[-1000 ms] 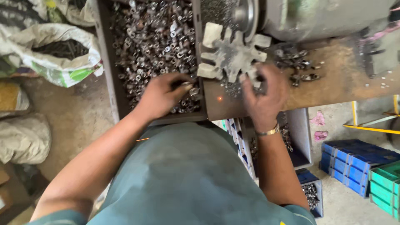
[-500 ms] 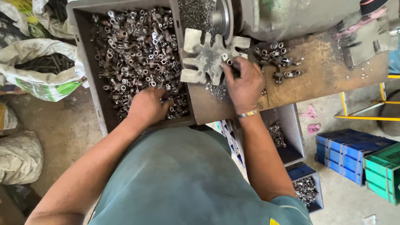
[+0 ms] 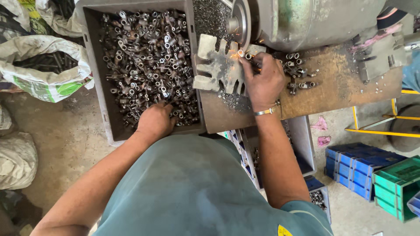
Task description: The person repeatedly picks small metal parts from a bin and presses them against a rotating grinding wheel to deburr or smooth edges. Finished pieces are placed on the workbench beside the machine. The process is continuous and repetitive throughout the clip.
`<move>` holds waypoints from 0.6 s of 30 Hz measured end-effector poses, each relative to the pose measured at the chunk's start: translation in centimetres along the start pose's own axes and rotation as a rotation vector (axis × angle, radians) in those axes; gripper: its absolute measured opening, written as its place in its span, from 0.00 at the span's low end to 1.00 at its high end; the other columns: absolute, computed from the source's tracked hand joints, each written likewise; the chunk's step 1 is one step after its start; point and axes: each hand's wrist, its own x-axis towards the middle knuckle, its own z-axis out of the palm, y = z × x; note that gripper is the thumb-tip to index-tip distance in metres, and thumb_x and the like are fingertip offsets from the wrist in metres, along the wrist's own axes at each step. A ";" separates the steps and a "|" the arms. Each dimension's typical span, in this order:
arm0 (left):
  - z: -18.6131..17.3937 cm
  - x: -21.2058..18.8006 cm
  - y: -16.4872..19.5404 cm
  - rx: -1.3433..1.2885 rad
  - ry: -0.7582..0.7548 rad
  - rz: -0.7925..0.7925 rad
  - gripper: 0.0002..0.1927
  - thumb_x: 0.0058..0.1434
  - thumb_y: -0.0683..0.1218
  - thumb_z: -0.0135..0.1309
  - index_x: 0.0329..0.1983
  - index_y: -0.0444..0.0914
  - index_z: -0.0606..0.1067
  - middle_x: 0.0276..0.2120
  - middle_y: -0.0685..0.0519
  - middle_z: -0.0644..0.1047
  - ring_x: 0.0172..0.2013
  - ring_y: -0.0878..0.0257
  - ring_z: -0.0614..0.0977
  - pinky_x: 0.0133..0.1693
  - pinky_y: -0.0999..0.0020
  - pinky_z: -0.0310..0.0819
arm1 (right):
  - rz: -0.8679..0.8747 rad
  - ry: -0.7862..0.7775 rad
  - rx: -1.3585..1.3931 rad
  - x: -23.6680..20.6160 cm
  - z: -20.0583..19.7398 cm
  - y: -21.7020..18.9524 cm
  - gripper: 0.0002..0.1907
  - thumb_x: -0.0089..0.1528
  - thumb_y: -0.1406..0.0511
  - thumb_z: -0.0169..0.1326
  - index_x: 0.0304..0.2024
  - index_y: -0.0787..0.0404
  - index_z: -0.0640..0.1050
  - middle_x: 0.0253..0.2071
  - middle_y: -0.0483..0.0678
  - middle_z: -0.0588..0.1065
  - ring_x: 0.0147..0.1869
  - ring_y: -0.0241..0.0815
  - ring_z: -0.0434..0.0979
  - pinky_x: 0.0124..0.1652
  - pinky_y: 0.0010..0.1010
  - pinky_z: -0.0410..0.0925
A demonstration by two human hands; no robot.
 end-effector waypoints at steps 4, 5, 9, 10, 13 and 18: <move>0.6 0.2 -0.3 -0.022 0.023 -0.006 0.17 0.54 0.51 0.61 0.41 0.35 0.78 0.39 0.40 0.78 0.43 0.44 0.81 0.45 0.51 0.78 | -0.021 -0.029 0.033 0.6 -0.2 0.4 0.19 0.58 0.60 0.74 0.37 0.62 0.76 0.34 0.50 0.79 0.36 0.52 0.78 0.38 0.41 0.71; 0.8 0.2 -0.4 -0.028 0.030 0.001 0.17 0.53 0.51 0.61 0.41 0.35 0.78 0.39 0.40 0.78 0.43 0.44 0.81 0.44 0.51 0.78 | -0.024 -0.042 0.037 0.6 -0.1 0.5 0.19 0.58 0.60 0.75 0.36 0.62 0.76 0.33 0.50 0.79 0.35 0.52 0.78 0.37 0.42 0.71; 1.4 0.2 -0.1 0.044 0.074 0.014 0.12 0.54 0.49 0.58 0.35 0.36 0.77 0.36 0.41 0.78 0.39 0.44 0.82 0.41 0.50 0.79 | -0.069 -0.072 0.133 0.4 0.5 0.0 0.17 0.60 0.63 0.73 0.40 0.61 0.77 0.36 0.50 0.79 0.38 0.52 0.79 0.41 0.41 0.71; 1.4 0.2 0.0 0.053 0.083 0.031 0.11 0.54 0.49 0.57 0.34 0.36 0.77 0.35 0.41 0.78 0.38 0.44 0.82 0.40 0.50 0.79 | -0.084 -0.081 0.146 0.4 0.3 0.0 0.17 0.60 0.63 0.74 0.40 0.61 0.77 0.36 0.50 0.79 0.37 0.53 0.79 0.41 0.41 0.71; 0.8 0.0 0.2 0.013 0.143 0.067 0.10 0.54 0.48 0.58 0.33 0.36 0.76 0.33 0.42 0.78 0.35 0.43 0.82 0.37 0.49 0.78 | -0.152 -0.057 0.109 -0.2 -1.9 0.4 0.17 0.62 0.64 0.73 0.42 0.63 0.76 0.38 0.53 0.78 0.41 0.54 0.78 0.48 0.44 0.72; -1.7 0.3 0.4 -0.257 0.370 0.157 0.08 0.60 0.45 0.58 0.34 0.34 0.75 0.34 0.41 0.78 0.37 0.42 0.81 0.41 0.50 0.77 | -0.049 0.082 -0.069 -2.9 -6.3 -0.9 0.13 0.62 0.70 0.68 0.45 0.64 0.77 0.47 0.55 0.77 0.52 0.56 0.76 0.53 0.46 0.71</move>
